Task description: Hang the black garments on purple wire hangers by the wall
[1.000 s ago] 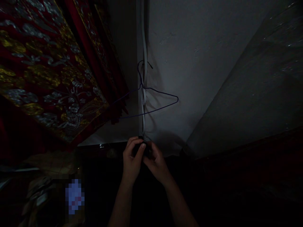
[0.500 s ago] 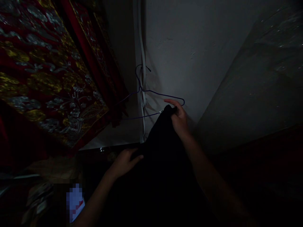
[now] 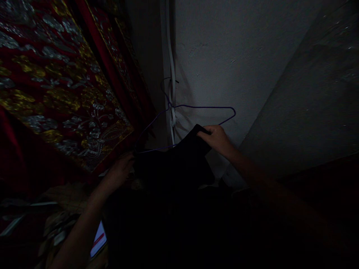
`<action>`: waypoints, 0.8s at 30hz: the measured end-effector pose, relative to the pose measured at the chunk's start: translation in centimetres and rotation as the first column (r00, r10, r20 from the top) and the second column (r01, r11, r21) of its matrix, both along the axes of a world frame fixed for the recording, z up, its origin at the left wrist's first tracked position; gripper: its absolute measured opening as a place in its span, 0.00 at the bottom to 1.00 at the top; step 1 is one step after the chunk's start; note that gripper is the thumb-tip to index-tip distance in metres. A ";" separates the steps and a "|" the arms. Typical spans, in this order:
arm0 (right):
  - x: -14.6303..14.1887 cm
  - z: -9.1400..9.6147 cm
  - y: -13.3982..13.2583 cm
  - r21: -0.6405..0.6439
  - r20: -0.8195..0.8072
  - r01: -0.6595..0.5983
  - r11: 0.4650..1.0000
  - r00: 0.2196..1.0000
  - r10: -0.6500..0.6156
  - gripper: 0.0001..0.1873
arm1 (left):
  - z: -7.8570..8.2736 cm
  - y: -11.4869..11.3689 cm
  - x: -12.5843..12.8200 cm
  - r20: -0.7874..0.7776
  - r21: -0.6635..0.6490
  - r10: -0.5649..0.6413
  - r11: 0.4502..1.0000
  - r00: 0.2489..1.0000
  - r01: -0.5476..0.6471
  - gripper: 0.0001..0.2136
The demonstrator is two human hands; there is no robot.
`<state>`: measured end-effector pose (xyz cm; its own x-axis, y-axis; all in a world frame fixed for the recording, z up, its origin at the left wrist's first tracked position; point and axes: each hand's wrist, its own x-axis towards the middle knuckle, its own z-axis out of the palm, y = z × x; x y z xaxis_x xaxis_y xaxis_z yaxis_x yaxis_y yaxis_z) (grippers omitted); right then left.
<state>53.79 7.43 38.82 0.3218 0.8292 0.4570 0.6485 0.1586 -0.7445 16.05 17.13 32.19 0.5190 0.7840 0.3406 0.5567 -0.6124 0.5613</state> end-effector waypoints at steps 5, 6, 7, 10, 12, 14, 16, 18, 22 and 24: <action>-0.3 -0.5 -0.1 0.018 0.016 0.028 0.999 0.999 -0.028 0.16 | 3.6 -0.2 2.4 0.228 0.111 0.119 0.983 0.966 -0.147 0.14; -0.2 -0.5 -0.2 0.023 0.018 0.029 0.999 0.999 -0.029 0.16 | 4.1 -0.4 2.8 0.254 0.093 0.122 0.984 0.960 -0.149 0.14; -0.2 -0.4 -0.3 0.022 0.019 0.025 0.999 0.999 -0.026 0.16 | 4.5 -0.6 3.1 0.272 0.068 0.116 0.988 0.955 -0.139 0.13; -0.3 -0.3 -0.5 0.011 -0.007 0.003 1.000 1.000 -0.003 0.16 | 5.7 -1.3 4.0 0.307 0.026 0.079 0.995 0.949 -0.091 0.12; -0.7 -0.5 -0.6 -0.011 -0.074 -0.036 0.999 0.997 0.035 0.16 | 6.5 -1.8 4.7 0.335 0.067 0.060 0.994 0.940 -0.087 0.11; -1.3 -1.0 -0.5 -0.042 -0.161 -0.091 0.995 0.983 0.084 0.15 | 7.5 -2.3 5.7 0.340 0.157 0.037 0.983 0.940 -0.096 0.10; -2.0 -1.6 -0.5 -0.057 -0.218 -0.146 0.988 0.967 0.131 0.13 | 8.6 -2.8 7.0 0.324 0.242 0.021 0.965 0.946 -0.104 0.11; -2.3 -2.2 -0.5 -0.022 -0.216 -0.174 0.985 0.962 0.165 0.12 | 9.6 -3.0 8.2 0.304 0.277 0.020 0.955 0.953 -0.109 0.15; -0.8 -2.3 -0.6 0.164 -0.102 -0.105 0.981 0.987 0.123 0.12 | 10.6 -1.9 9.3 0.221 0.291 0.038 0.951 0.975 -0.103 0.19; 0.9 -1.8 -0.3 0.258 -0.096 0.012 0.966 0.995 0.013 0.20 | 10.7 -0.9 8.9 0.178 0.309 0.039 0.946 0.983 -0.094 0.20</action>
<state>54.66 7.11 37.04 0.3746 0.6871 0.6226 0.5755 0.3541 -0.7371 24.98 16.20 42.93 0.3838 0.6533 0.6526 0.5171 -0.7376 0.4343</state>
